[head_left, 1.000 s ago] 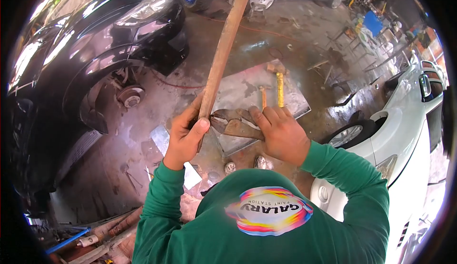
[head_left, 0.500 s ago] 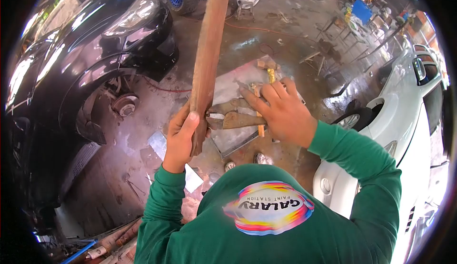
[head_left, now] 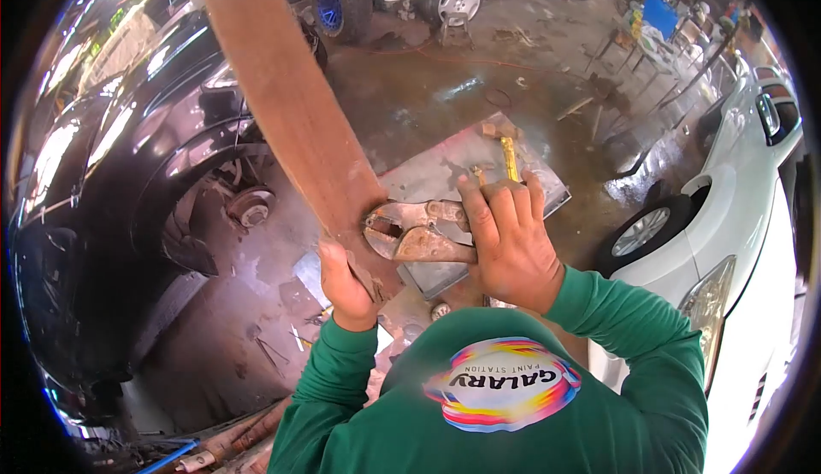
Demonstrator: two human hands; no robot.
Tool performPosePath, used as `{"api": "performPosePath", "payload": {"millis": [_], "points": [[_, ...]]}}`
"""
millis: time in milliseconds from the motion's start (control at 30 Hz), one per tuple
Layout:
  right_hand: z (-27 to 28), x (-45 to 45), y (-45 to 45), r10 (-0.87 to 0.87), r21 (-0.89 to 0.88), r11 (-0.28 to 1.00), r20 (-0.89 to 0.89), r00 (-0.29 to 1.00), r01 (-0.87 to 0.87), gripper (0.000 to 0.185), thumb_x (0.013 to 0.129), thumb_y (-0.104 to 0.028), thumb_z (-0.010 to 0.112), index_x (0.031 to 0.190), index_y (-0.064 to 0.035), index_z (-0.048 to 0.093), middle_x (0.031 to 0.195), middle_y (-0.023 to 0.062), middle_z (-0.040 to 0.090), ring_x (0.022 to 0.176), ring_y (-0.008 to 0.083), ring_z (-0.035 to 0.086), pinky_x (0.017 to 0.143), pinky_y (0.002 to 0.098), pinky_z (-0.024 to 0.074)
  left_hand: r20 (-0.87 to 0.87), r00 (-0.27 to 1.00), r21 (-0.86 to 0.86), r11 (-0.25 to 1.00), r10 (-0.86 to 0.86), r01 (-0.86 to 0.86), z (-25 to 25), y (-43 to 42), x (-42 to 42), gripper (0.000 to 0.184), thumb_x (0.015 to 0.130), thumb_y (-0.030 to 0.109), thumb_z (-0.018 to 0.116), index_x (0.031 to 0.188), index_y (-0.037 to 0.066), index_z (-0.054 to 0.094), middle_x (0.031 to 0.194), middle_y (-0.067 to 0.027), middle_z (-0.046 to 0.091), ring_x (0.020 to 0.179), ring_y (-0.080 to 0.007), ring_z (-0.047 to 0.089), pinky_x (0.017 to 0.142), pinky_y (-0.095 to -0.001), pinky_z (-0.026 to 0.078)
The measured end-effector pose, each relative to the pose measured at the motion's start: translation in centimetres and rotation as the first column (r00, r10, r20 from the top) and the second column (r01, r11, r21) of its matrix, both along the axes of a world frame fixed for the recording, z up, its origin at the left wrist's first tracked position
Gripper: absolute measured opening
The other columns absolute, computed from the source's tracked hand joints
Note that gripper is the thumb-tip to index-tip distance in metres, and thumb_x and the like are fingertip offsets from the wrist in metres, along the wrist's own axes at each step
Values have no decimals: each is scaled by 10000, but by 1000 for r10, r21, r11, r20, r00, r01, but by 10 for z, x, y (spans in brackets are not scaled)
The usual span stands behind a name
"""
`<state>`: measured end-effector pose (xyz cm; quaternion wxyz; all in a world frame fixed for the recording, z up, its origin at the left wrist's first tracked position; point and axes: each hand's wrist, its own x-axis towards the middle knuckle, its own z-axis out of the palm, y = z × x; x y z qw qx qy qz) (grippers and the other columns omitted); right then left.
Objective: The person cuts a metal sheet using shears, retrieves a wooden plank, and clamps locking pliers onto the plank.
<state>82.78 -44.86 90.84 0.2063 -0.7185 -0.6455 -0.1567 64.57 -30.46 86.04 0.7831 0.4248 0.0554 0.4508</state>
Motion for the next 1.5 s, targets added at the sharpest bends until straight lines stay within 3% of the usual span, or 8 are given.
{"api": "performPosePath", "payload": {"millis": [133, 367, 600, 700, 767, 867, 1233, 1500], "points": [[-3, -8, 7, -31, 71, 997, -16, 999, 32, 687, 890, -161, 638, 1532, 40, 501, 1152, 174, 562, 1045, 385, 560, 1179, 702, 318, -37, 982, 115, 977, 187, -181, 3, -5, 15, 858, 1102, 696, 303, 1605, 6, 385, 1508, -190, 549, 1348, -312, 568, 1124, -453, 481], [-4, -11, 10, 97, 89, 992, -106, 990, -88, 638, 782, -163, 693, 1366, 54, 557, 1067, 169, 581, 971, 358, 580, 933, 508, 444, 15, 965, 351, 902, 261, -250, -3, 5, 19, 918, 1081, 740, 285, 1629, 6, 335, 1535, -204, 528, 1379, -311, 551, 1148, -457, 470], [3, 19, 15, 162, 109, 981, 23, 987, -163, 500, 848, -227, 643, 1290, 4, 610, 1024, 105, 603, 932, 298, 595, 848, 436, 456, -100, 960, 174, 955, 261, -241, 23, -7, 20, 907, 1058, 756, 360, 1625, 49, 349, 1455, -200, 571, 1312, -312, 591, 1110, -457, 497], [16, 30, 15, 202, 88, 974, 85, 976, -210, 487, 852, -228, 640, 1292, -20, 619, 1028, 89, 608, 931, 286, 597, 844, 432, 456, -201, 951, 12, 972, 234, -237, 31, -11, 16, 889, 1045, 762, 393, 1597, 66, 381, 1428, -186, 591, 1257, -310, 615, 987, -447, 549], [19, 40, 15, 220, 76, 970, 132, 967, -231, 475, 854, -226, 638, 1286, -29, 623, 1032, 87, 610, 939, 281, 601, 850, 430, 458, -129, 990, 24, 998, -48, 51, 23, 0, 5, 861, 1038, 765, 408, 1562, 81, 416, 1429, -165, 597, 1213, -314, 627, 808, -434, 565], [23, 50, 15, 266, 94, 953, 202, 943, -289, 464, 813, -204, 645, 1241, -27, 630, 1007, 89, 603, 918, 279, 607, 858, 433, 477, -120, 976, 2, 983, -181, 182, 15, 6, -2, 955, 977, 761, 564, 1584, 42, 398, 1456, -185, 572, 1243, -376, 610, 804, -511, 557], [52, 78, 18, 353, 52, 913, 397, 847, -405, 417, 866, -224, 613, 1251, -67, 648, 1050, 48, 609, 989, 237, 602, 868, 402, 447, -257, 936, -81, 971, -240, 226, 47, -9, -1, 979, 961, 747, 577, 1639, 69, 376, 1521, -165, 530, 1262, -364, 592, 798, -491, 543], [24, 37, -3, 164, 39, 985, 124, 979, -170, 565, 848, -224, 650, 1373, -20, 603, 1083, 150, 573, 1021, 362, 577, 1045, 596, 423, -214, 970, 5, 993, -116, 120, 32, -16, 7, 999, 974, 727, 585, 1633, 16, 350, 1516, -218, 537, 1317, -366, 592, 961, -542, 564]]}}
